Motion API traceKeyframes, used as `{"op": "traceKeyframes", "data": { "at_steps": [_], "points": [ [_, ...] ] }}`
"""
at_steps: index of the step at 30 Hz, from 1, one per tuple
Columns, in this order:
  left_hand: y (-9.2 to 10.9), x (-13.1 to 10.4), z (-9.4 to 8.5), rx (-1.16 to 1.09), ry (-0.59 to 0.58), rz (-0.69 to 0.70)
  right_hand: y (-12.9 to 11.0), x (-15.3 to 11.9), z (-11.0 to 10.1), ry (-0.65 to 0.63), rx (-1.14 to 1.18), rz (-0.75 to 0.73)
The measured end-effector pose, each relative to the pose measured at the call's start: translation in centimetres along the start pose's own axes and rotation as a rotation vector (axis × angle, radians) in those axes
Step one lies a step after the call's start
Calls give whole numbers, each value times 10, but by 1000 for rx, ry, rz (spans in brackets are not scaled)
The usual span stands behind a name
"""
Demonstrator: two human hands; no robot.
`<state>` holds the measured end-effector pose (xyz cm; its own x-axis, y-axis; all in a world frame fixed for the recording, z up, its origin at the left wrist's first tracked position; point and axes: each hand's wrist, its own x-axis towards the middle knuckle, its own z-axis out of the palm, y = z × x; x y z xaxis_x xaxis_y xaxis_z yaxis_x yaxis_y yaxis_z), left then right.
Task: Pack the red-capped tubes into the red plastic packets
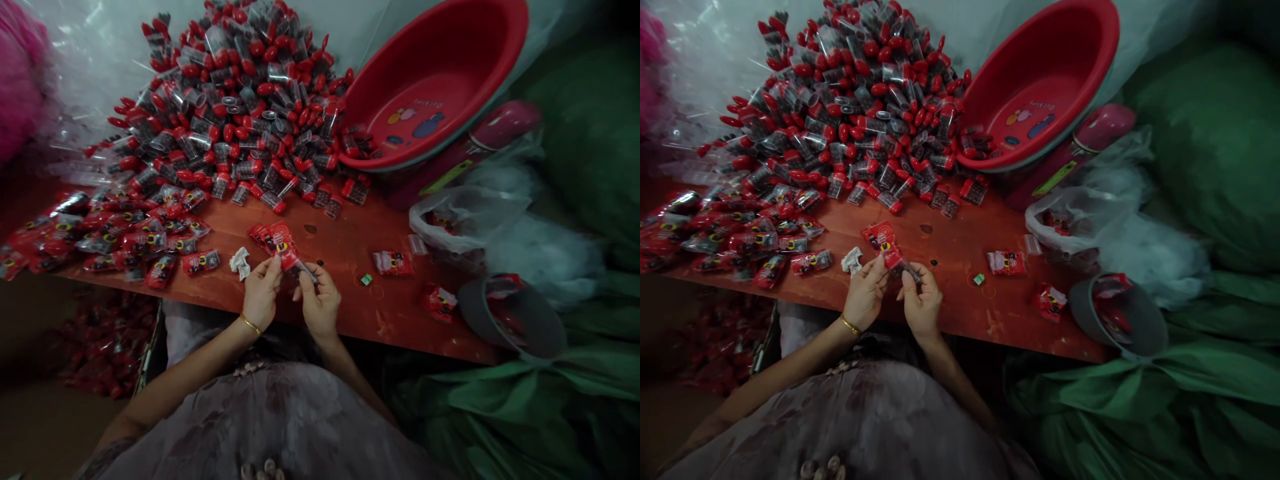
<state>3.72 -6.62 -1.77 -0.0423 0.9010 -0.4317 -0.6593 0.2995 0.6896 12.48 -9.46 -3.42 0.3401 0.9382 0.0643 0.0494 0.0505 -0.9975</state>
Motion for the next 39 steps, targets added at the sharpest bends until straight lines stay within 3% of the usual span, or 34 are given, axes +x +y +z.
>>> {"op": "traceKeyframes", "data": {
  "at_steps": [6, 12, 17, 23, 27, 30, 34, 39],
  "points": [
    [-2, -3, -1, 56, -6, 55, -5, 5, -3, -5, 1, 23],
    [7, 4, -2, 130, -95, 70, -3, 1, -1, -59, 26, 16],
    [5, 3, -1, 191, -157, 93, -10, 6, 5, -18, 3, -12],
    [21, 6, -2, 197, -108, 100, -13, 10, 10, -233, 107, 95],
    [31, 9, -3, 228, -80, 78, -9, 4, 8, -302, 131, 144],
    [29, 9, -3, 199, -75, 40, -6, 0, 4, -281, 63, 122],
    [18, 2, -4, 232, -197, -65, -6, -3, 4, -229, 45, 79],
    [20, -1, -2, 229, -235, -74, -8, -2, 9, -209, 65, 72]
  ]
}}
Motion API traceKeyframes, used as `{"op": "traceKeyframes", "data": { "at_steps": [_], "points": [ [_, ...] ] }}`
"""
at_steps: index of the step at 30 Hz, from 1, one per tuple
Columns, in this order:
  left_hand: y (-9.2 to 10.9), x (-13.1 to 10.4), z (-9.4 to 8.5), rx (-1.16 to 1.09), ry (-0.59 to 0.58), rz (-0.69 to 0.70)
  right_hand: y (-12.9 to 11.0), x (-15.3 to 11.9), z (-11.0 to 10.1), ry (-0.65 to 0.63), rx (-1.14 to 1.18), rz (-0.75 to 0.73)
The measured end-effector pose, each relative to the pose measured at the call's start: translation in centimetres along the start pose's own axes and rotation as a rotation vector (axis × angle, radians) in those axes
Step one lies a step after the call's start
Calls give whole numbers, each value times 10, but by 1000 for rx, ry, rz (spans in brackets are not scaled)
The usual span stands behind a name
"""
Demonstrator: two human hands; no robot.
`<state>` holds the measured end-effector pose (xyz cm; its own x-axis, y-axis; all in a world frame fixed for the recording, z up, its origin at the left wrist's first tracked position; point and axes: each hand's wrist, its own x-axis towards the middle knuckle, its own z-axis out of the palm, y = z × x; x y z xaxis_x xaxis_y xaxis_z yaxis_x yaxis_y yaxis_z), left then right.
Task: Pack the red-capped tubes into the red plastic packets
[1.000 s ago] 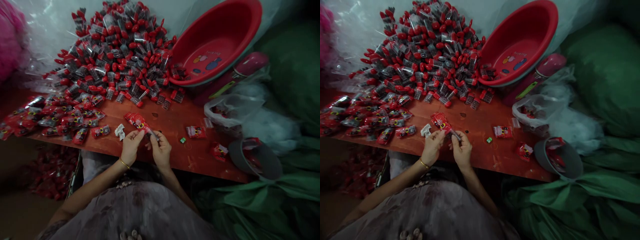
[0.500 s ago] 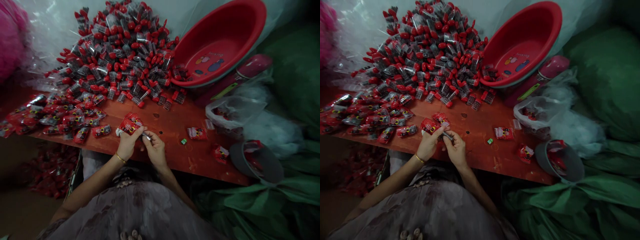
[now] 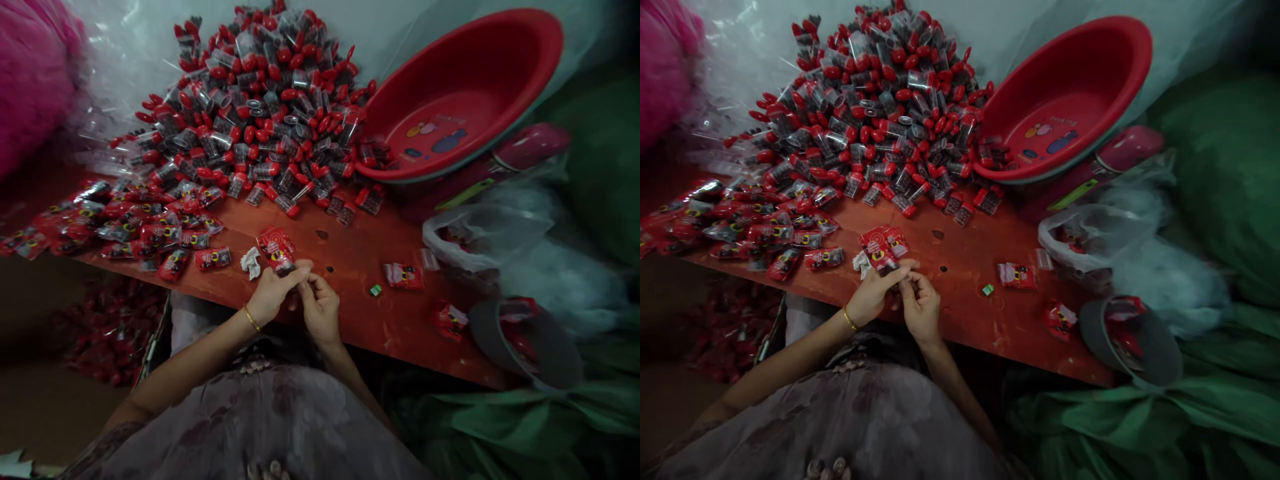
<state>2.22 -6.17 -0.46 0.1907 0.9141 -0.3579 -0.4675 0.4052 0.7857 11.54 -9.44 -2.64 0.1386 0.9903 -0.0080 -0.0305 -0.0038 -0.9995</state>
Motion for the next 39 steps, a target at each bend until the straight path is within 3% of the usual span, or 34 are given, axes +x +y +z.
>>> {"op": "traceKeyframes", "data": {
  "at_steps": [4, 11, 19, 31, 35, 37, 39],
  "points": [
    [4, 1, -4, -84, 69, 108, 1, 0, 1, 2, 5, 5],
    [-11, -8, -7, 34, -18, 37, 7, 1, 5, 9, 67, 37],
    [6, 0, -19, -91, 64, 156, 4, 7, 7, -24, 25, 4],
    [-15, -6, -17, -11, 128, 138, 7, 23, 17, -48, 110, 62],
    [0, -4, -29, -72, 94, 72, 10, 35, 23, -152, -32, -26],
    [14, -1, -42, -126, 168, 15, 8, 48, 25, -180, -219, -157],
    [28, 4, -61, -166, 318, -17, 4, 70, 27, -150, -504, -308]
  ]
}}
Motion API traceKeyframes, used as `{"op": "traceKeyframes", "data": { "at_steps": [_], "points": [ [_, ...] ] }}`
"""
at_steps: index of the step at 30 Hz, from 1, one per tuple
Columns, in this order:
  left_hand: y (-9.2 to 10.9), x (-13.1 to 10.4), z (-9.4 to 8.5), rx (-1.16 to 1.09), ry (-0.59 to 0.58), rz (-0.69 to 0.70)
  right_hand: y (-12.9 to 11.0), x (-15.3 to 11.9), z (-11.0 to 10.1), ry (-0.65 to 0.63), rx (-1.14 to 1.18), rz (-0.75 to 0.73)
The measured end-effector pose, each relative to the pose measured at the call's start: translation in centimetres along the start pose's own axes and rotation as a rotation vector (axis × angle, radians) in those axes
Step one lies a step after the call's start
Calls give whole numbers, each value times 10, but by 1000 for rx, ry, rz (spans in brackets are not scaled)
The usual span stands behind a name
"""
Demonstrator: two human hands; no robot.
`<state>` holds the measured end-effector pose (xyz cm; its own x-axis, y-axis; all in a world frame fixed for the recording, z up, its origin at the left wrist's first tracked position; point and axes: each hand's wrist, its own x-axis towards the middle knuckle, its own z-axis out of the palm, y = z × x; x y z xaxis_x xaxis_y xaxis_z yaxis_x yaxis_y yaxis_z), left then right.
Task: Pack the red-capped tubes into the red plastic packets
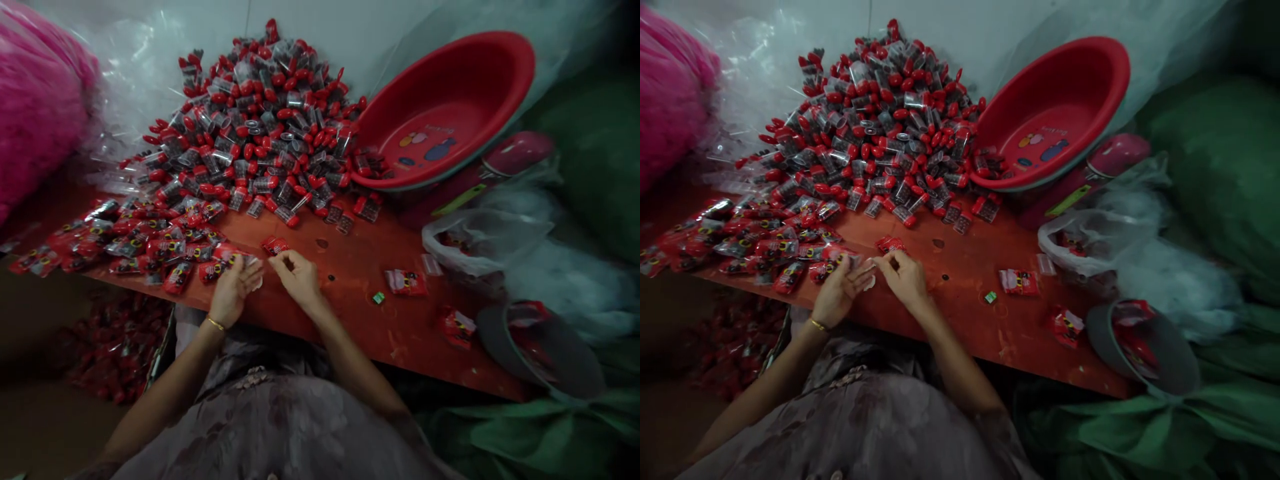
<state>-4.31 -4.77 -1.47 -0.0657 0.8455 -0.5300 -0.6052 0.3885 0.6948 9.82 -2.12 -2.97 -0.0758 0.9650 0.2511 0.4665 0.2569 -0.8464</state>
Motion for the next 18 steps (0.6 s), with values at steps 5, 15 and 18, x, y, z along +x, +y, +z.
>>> {"op": "traceKeyframes", "data": {
  "at_steps": [5, 15, 18],
  "points": [
    [38, 29, -32, 4, 253, 113, 21, 76, -1, -17, -648, -112],
    [42, 27, -47, 24, 216, 160, 71, 77, -32, -174, -758, -85],
    [25, 15, -50, 376, 240, 213, 79, 46, -56, -183, -778, -25]
  ]
}}
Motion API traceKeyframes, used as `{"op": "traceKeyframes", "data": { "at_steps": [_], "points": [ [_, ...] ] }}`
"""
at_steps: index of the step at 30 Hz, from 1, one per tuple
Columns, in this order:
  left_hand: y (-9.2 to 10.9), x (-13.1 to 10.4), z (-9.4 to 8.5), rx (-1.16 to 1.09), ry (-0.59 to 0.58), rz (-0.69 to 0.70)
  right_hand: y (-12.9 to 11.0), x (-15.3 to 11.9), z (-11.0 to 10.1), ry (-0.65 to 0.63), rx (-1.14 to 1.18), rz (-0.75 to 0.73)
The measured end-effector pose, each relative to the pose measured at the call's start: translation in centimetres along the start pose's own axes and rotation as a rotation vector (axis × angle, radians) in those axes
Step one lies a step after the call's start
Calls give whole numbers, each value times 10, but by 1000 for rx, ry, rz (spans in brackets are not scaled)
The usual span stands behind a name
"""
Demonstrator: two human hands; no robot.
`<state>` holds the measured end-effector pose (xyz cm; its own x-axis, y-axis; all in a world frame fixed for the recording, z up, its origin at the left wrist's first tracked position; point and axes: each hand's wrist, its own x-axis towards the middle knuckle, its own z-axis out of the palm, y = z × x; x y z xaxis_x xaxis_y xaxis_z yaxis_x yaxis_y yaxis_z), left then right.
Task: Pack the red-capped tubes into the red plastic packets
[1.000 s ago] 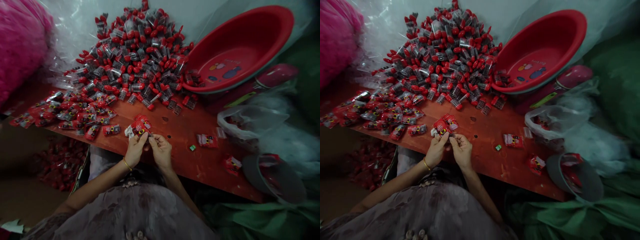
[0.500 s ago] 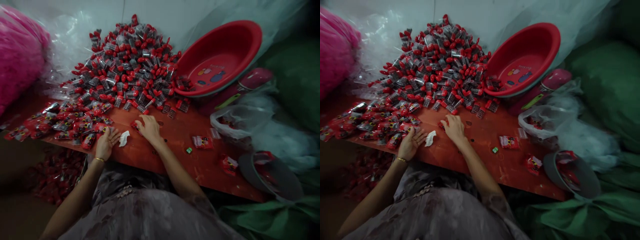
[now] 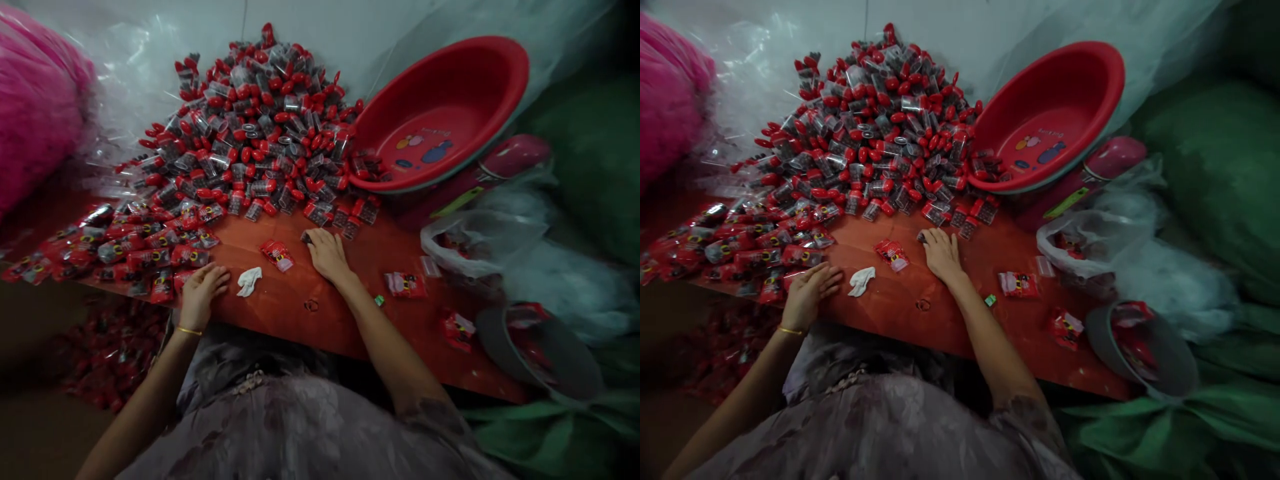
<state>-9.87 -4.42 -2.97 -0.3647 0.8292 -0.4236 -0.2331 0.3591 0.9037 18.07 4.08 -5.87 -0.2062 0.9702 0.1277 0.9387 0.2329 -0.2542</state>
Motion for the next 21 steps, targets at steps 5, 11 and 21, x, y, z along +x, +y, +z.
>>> {"op": "traceKeyframes", "data": {
  "at_steps": [5, 11, 21],
  "points": [
    [-16, -14, 9, 850, -56, 591, 3, -42, -6, 96, -84, 34],
    [-28, -11, 28, 1269, -173, 873, -40, -43, 4, 129, 11, -126],
    [-41, -27, 42, 1147, -202, 970, -58, -26, 15, 72, 111, -184]
  ]
}}
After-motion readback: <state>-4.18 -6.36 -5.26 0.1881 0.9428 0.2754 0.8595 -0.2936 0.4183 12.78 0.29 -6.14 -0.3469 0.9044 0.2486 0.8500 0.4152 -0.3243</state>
